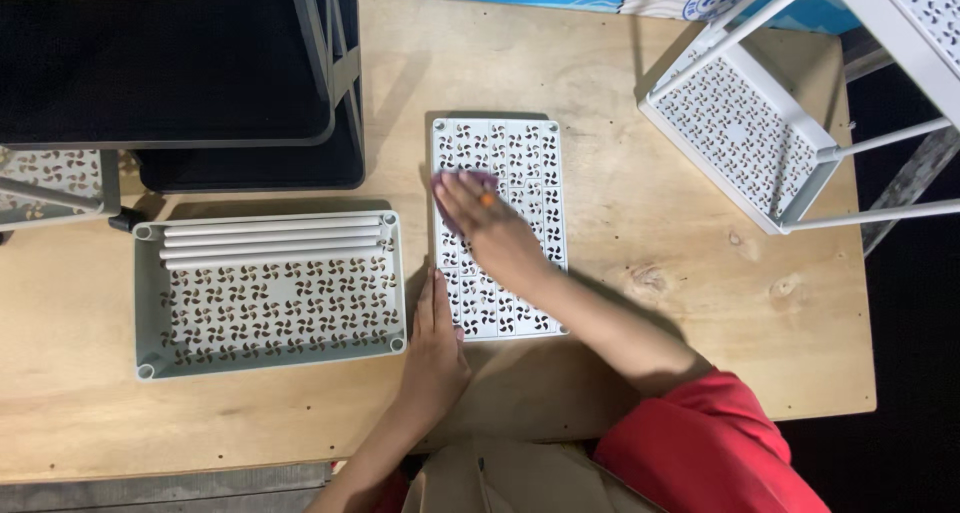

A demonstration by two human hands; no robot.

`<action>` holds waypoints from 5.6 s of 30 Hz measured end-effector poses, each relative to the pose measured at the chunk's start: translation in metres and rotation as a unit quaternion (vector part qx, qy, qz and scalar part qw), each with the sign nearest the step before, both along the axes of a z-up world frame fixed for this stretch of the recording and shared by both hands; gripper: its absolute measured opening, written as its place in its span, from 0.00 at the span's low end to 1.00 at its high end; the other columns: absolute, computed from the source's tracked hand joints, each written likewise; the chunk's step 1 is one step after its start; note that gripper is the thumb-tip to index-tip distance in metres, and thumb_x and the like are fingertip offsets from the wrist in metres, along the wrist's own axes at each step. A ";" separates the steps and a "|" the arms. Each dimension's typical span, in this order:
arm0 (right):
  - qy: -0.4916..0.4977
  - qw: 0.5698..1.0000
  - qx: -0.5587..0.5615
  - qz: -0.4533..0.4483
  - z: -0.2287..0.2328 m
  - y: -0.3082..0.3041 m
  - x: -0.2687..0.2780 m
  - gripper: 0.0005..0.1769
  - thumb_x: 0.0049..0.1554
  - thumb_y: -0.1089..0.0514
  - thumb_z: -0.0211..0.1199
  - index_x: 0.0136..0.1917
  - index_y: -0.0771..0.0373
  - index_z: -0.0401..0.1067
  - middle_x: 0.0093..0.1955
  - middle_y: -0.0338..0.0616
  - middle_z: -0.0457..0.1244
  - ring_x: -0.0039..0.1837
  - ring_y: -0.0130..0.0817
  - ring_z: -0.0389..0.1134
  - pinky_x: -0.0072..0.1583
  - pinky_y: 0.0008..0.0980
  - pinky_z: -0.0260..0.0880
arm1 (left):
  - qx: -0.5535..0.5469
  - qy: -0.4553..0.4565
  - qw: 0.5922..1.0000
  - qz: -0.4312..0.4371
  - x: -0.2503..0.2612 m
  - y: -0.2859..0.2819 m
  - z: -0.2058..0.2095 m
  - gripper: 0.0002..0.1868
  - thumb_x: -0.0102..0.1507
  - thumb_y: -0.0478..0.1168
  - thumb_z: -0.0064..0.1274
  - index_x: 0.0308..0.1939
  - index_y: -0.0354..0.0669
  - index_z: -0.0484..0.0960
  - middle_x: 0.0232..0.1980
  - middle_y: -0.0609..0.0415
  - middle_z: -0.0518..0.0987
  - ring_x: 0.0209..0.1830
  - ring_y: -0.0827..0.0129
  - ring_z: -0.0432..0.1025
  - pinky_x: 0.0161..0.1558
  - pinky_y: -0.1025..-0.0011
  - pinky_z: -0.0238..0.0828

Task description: The person wipes a white perforated plastic tray with a purple cloth, then inserts white plastic poles into the tray's corner holes to form a frame. The person places the assembled tray onto a white shelving unit, then handles black plastic shoe rack components, stacking and aligning them on the table.

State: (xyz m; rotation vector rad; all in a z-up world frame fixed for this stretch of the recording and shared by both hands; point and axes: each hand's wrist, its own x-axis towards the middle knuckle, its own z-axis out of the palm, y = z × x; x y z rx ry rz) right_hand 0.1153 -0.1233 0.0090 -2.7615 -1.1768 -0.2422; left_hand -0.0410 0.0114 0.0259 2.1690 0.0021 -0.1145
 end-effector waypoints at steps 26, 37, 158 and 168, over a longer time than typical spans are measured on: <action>-0.029 0.999 0.004 -0.021 0.009 -0.035 0.074 0.44 0.51 0.76 0.55 0.79 0.50 0.64 0.81 0.35 0.56 0.81 0.29 0.55 0.79 0.31 0.59 | 0.240 -0.178 0.954 -0.031 0.039 -0.036 -0.022 0.38 0.70 0.57 0.41 0.76 0.34 0.63 0.81 0.41 0.58 0.83 0.59 0.48 0.79 0.55 0.32; 0.080 0.980 0.147 -0.108 0.010 -0.069 0.071 0.40 0.51 0.77 0.56 0.75 0.58 0.66 0.79 0.45 0.57 0.82 0.40 0.54 0.77 0.38 0.54 | 0.242 -0.185 0.952 -0.023 0.039 -0.036 -0.023 0.38 0.70 0.57 0.41 0.77 0.34 0.62 0.81 0.42 0.57 0.83 0.60 0.48 0.80 0.56 0.32; 0.345 0.764 0.472 -0.272 0.017 -0.136 -0.103 0.31 0.58 0.65 0.63 0.74 0.65 0.66 0.56 0.46 0.70 0.56 0.27 0.69 0.60 0.26 0.70 | 0.111 -0.098 0.982 -0.121 0.033 -0.022 0.026 0.35 0.60 0.21 0.43 0.72 0.40 0.65 0.77 0.39 0.62 0.77 0.47 0.56 0.70 0.58 0.62; 0.259 0.824 0.379 -0.333 0.025 -0.148 -0.092 0.24 0.59 0.73 0.53 0.66 0.63 0.74 0.62 0.51 0.68 0.63 0.42 0.69 0.67 0.32 0.69 | 0.297 -0.204 0.917 -0.175 0.054 0.028 0.006 0.05 0.62 0.30 0.52 0.38 0.43 0.80 0.71 0.47 0.71 0.79 0.51 0.54 0.79 0.40 0.42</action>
